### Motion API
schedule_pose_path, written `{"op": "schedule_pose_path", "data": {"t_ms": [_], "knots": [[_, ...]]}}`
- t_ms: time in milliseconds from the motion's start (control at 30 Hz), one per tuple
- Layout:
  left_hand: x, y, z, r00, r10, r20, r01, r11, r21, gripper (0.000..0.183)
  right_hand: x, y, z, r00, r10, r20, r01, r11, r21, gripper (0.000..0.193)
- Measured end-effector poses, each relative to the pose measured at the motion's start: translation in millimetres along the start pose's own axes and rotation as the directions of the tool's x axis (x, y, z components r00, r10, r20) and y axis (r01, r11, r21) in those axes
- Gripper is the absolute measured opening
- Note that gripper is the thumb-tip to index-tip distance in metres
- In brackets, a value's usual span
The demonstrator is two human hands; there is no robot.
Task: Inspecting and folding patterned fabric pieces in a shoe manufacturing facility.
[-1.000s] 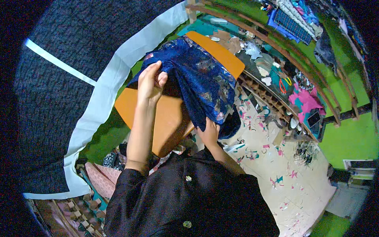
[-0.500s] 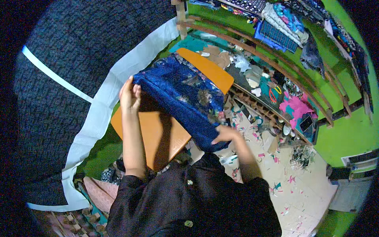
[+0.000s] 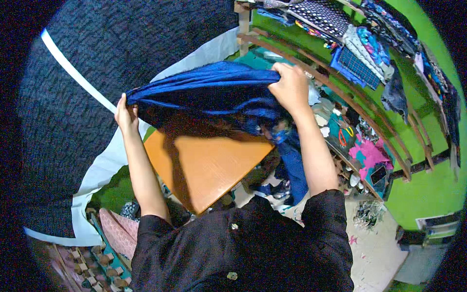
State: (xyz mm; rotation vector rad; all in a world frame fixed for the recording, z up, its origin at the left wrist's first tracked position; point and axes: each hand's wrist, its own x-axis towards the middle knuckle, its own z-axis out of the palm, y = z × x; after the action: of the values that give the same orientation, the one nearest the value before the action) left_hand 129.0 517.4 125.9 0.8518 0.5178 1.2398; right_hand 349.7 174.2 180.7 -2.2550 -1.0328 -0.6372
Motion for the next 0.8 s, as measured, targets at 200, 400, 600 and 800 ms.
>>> {"op": "schedule_pose_path", "data": {"t_ms": [200, 400, 600, 800], "knots": [[51, -93, -76, 0.981, -0.189, -0.051, 0.190, 0.854, 0.485, 0.025, -48, 4, 114, 0.825, 0.200, 0.528, -0.394, 0.874, 0.284, 0.025], [-51, -217, -157, 0.905, 0.072, -0.419, 0.299, 0.592, 0.748, 0.060, -144, 56, 251, 0.805, 0.209, 0.555, -0.519, 0.700, 0.490, 0.030], [-219, -231, -123, 0.553, -0.830, -0.068, 0.809, 0.516, 0.280, 0.012, -152, 28, 209, 0.624, 0.308, 0.718, -0.764, 0.434, 0.478, 0.045], [-242, -241, -83, 0.296, -0.954, -0.042, 0.948, 0.288, 0.134, 0.037, -170, 21, 208, 0.583, 0.269, 0.767, -0.798, 0.367, 0.478, 0.063]]}}
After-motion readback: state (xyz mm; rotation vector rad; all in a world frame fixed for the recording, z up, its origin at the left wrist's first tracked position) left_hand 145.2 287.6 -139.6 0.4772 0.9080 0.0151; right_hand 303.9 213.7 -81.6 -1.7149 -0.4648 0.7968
